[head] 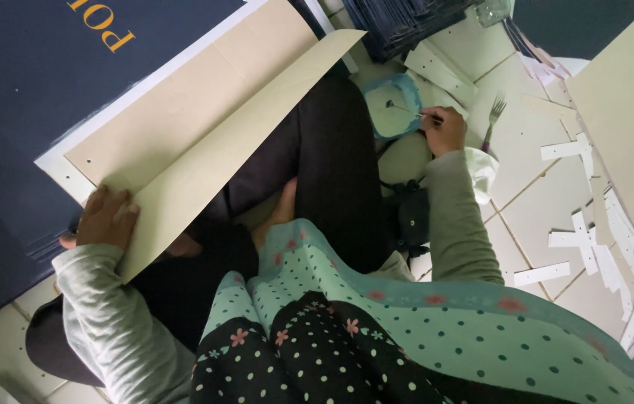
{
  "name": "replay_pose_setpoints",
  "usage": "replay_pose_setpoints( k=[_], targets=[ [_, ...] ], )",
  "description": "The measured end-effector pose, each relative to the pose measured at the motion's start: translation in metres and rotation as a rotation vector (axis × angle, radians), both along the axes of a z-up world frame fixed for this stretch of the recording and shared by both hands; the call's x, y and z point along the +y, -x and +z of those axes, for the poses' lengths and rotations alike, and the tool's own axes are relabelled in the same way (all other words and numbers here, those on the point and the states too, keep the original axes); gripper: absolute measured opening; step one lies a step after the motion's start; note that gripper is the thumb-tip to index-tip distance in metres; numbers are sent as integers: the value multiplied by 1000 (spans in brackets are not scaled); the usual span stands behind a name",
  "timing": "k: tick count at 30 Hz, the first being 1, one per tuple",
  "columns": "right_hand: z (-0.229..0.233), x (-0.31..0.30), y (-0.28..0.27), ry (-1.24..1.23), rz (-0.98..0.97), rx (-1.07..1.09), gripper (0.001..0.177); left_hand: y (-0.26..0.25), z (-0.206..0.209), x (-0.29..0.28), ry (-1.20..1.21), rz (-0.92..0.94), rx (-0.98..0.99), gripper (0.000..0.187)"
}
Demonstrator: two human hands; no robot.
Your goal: Assembling paper bags by applying glue to templates and folding them.
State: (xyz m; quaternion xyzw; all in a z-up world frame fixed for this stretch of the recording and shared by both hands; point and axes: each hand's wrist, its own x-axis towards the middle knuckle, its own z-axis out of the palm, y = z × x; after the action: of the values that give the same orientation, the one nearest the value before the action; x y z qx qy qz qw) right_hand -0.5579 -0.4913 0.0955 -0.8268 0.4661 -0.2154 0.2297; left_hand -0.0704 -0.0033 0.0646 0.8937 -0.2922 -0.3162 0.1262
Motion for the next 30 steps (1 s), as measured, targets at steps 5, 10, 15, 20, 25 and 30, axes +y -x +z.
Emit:
replay_pose_setpoints(
  k=[5, 10, 15, 20, 25, 30],
  targets=[
    [-1, 6, 0, -125, -54, -60, 19, -3, -9, 7, 88, -45, -10, 56],
    [-8, 15, -9, -125, -20, 61, 19, -3, -6, 1, 13, -22, 8, 58],
    [-15, 9, -4, -399, -26, -10, 18, -2, -1, -3, -19, -28, -4, 58],
    [-22, -29, 14, -403, -169, -192, 18, -4, -25, 12, 108, -131, -300, 51],
    [76, -29, -85, -470, -217, -688, 4, 10, -2, 13, 55, -138, -405, 48],
    [132, -20, -239, -539, 379, -733, 25, 4, 35, -17, -185, 82, 5, 54]
  ],
)
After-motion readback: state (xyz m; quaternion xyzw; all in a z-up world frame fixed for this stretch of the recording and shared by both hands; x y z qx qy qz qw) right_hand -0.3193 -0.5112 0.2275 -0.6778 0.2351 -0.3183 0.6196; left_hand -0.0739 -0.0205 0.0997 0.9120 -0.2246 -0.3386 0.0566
